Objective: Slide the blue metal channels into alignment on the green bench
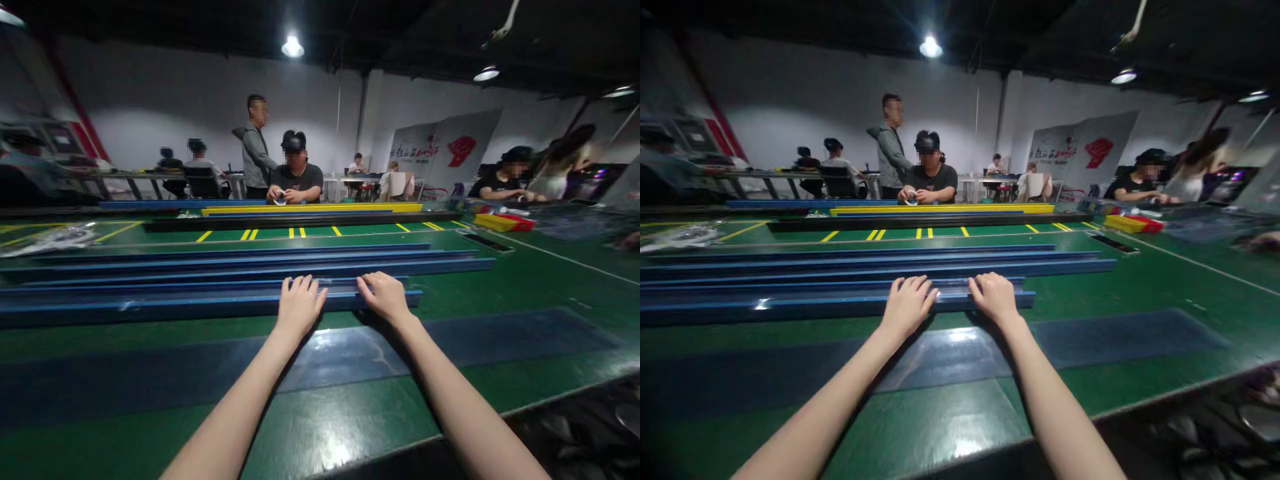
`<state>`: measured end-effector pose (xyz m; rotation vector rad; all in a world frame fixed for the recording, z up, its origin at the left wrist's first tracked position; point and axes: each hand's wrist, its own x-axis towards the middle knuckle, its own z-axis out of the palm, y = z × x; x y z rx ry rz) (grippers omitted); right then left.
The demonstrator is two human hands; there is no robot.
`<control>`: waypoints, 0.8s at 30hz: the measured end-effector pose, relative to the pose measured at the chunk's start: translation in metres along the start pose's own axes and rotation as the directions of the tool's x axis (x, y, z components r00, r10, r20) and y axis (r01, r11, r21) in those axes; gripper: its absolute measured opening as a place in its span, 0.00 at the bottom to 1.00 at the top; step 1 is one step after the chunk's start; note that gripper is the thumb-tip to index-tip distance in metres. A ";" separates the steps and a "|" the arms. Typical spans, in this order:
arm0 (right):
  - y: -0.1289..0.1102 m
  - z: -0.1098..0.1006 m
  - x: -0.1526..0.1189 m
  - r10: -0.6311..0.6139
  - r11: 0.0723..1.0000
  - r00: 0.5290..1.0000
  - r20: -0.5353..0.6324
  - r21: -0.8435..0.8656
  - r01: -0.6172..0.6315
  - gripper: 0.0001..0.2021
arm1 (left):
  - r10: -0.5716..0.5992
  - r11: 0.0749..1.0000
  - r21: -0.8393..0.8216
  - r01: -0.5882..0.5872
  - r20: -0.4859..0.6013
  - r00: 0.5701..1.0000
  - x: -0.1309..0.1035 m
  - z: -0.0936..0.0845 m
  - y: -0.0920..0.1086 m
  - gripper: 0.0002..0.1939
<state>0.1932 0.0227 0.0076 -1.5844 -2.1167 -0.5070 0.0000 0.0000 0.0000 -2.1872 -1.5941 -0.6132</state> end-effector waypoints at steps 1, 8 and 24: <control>-0.002 0.001 0.000 -0.041 0.999 0.999 0.003 0.025 0.041 0.19 | 0.046 0.999 -0.008 -0.046 0.007 0.999 -0.001 0.001 0.001 0.18; -0.002 -0.003 0.000 -0.109 0.991 0.992 0.058 0.086 0.104 0.19 | 0.123 0.992 -0.030 -0.121 0.044 0.991 0.000 0.003 0.001 0.19; 0.100 -0.019 -0.021 0.601 0.689 0.799 -0.016 0.517 -0.508 0.19 | 0.143 0.989 0.043 -0.141 -0.047 0.989 0.001 0.001 -0.001 0.18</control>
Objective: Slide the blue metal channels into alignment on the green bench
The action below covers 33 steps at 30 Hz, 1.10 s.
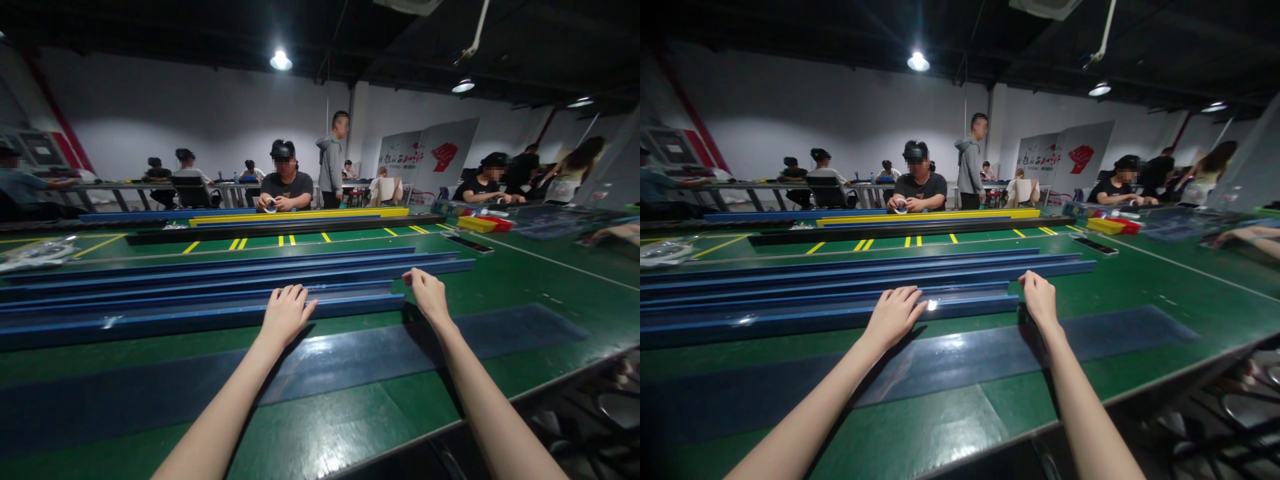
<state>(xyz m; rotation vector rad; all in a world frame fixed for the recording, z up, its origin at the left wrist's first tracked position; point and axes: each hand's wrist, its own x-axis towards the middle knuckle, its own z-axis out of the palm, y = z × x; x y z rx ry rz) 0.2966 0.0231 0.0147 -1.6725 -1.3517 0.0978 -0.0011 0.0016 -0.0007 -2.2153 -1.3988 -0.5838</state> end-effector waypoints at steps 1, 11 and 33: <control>0.008 -0.001 0.001 0.057 0.997 0.998 0.025 0.046 -0.058 0.19 | 0.011 1.000 -0.006 -0.012 -0.007 1.000 0.000 0.001 0.001 0.17; 0.031 0.008 -0.007 0.290 0.849 0.929 0.232 0.385 -0.361 0.29 | 0.118 0.991 -0.053 -0.121 -0.055 0.991 -0.003 0.005 0.011 0.16; 0.021 -0.007 -0.020 0.357 0.910 0.919 0.170 0.160 -0.383 0.17 | 0.214 0.977 -0.015 -0.215 -0.031 0.976 -0.006 -0.004 0.034 0.14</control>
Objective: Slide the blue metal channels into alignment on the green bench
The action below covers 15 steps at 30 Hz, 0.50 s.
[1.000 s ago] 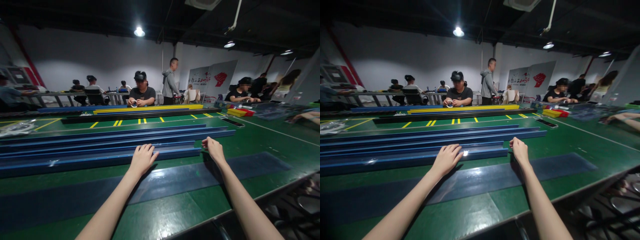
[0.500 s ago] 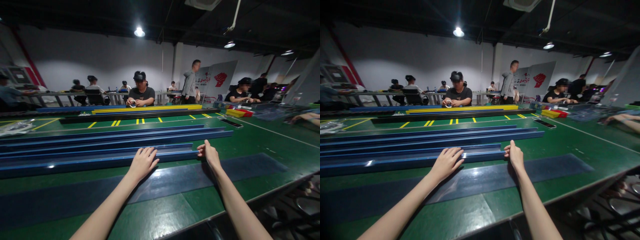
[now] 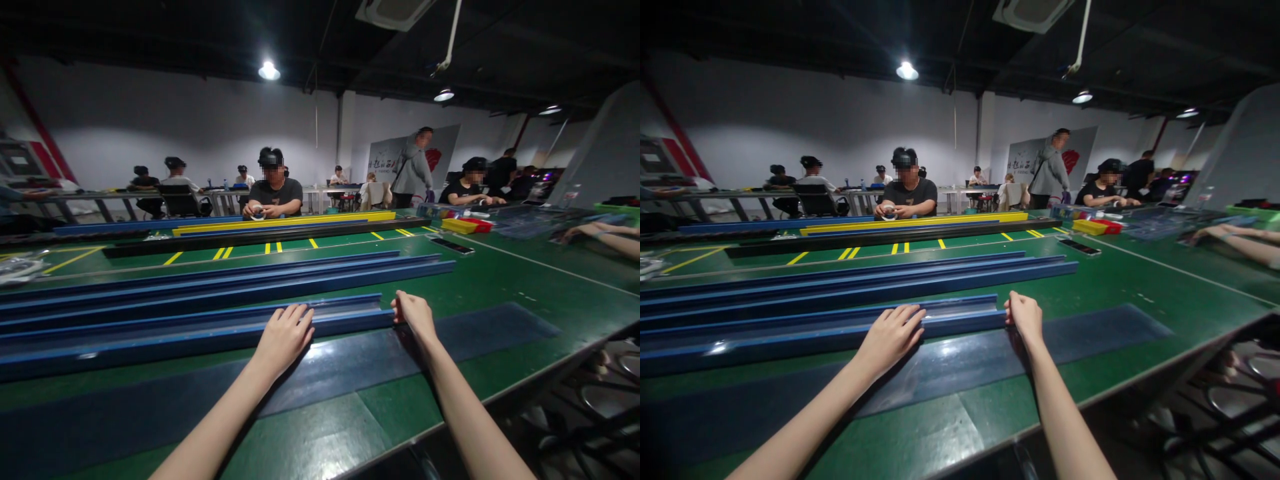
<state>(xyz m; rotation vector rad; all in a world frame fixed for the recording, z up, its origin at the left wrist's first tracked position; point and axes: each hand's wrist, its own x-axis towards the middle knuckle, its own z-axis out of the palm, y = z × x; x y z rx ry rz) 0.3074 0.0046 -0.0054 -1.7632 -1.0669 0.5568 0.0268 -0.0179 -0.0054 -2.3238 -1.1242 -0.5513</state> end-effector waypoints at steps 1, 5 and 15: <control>-0.001 0.000 -0.001 -0.002 1.000 1.000 0.002 -0.005 0.002 0.17 | -0.003 1.000 0.001 0.003 0.007 1.000 0.001 -0.001 0.000 0.14; -0.003 -0.001 -0.005 -0.022 0.999 1.000 0.008 -0.026 0.022 0.17 | 0.001 1.000 -0.002 -0.001 0.017 1.000 0.005 -0.002 0.003 0.13; -0.002 0.000 0.007 -0.126 0.974 0.992 0.007 -0.189 0.125 0.21 | 0.094 0.995 -0.018 -0.093 0.019 0.995 0.030 0.001 0.025 0.08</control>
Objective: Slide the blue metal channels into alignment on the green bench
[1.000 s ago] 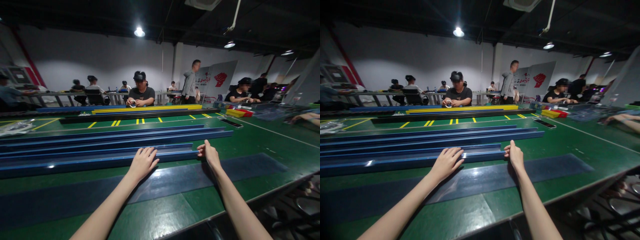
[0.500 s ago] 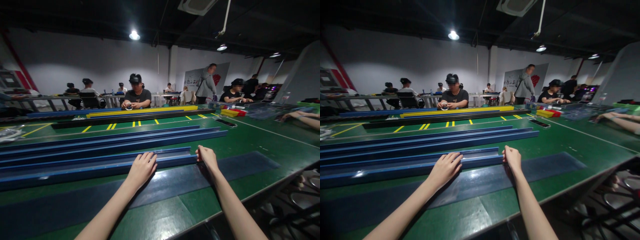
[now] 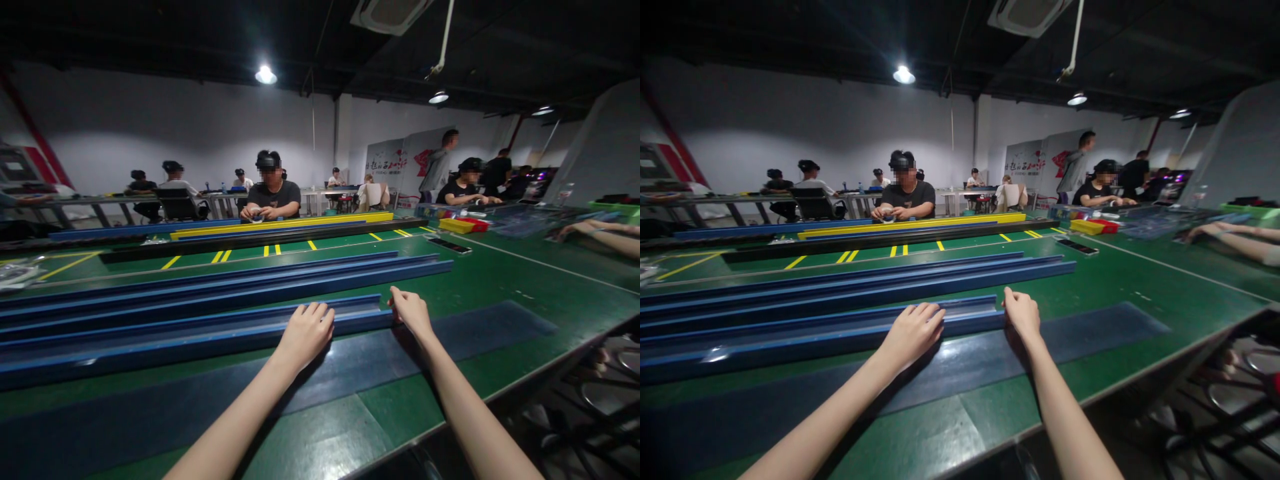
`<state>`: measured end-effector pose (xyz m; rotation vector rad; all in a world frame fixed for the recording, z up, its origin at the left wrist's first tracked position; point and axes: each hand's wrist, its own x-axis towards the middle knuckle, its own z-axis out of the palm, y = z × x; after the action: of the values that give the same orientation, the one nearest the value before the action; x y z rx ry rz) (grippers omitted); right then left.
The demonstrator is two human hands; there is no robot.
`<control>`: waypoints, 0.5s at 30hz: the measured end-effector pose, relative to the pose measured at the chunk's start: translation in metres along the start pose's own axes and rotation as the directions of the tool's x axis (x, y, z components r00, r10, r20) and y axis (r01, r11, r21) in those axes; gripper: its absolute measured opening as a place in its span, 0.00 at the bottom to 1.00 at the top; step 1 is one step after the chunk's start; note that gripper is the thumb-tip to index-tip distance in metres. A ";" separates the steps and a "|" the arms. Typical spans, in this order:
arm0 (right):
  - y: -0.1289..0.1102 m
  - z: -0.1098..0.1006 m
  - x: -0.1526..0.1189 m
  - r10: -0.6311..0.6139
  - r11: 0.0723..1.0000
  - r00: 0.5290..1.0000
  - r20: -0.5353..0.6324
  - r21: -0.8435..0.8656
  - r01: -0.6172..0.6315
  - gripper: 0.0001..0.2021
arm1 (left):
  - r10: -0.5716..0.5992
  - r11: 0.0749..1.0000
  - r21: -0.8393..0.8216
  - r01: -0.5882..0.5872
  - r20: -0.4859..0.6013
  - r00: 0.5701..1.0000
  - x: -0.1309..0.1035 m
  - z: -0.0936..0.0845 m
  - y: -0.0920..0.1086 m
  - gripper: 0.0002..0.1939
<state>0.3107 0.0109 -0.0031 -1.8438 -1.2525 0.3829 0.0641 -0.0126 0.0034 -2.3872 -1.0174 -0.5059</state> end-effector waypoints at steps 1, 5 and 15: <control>0.001 0.000 0.005 0.011 1.000 0.999 0.039 -0.007 -0.011 0.21 | 0.007 1.000 -0.002 -0.007 0.004 1.000 0.003 0.001 0.002 0.07; 0.004 0.003 0.023 0.011 0.998 0.978 0.208 0.060 -0.024 0.20 | 0.014 1.000 -0.008 -0.014 0.005 1.000 0.009 0.006 0.010 0.05; 0.012 0.007 0.016 -0.109 0.953 0.921 0.374 0.304 -0.010 0.18 | -0.024 1.000 -0.013 0.023 -0.090 0.996 -0.009 0.023 0.015 0.15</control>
<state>0.3203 0.0269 -0.0133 -1.5142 -1.4093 0.8950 0.0724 -0.0134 -0.0241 -2.3431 -1.0066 -0.6240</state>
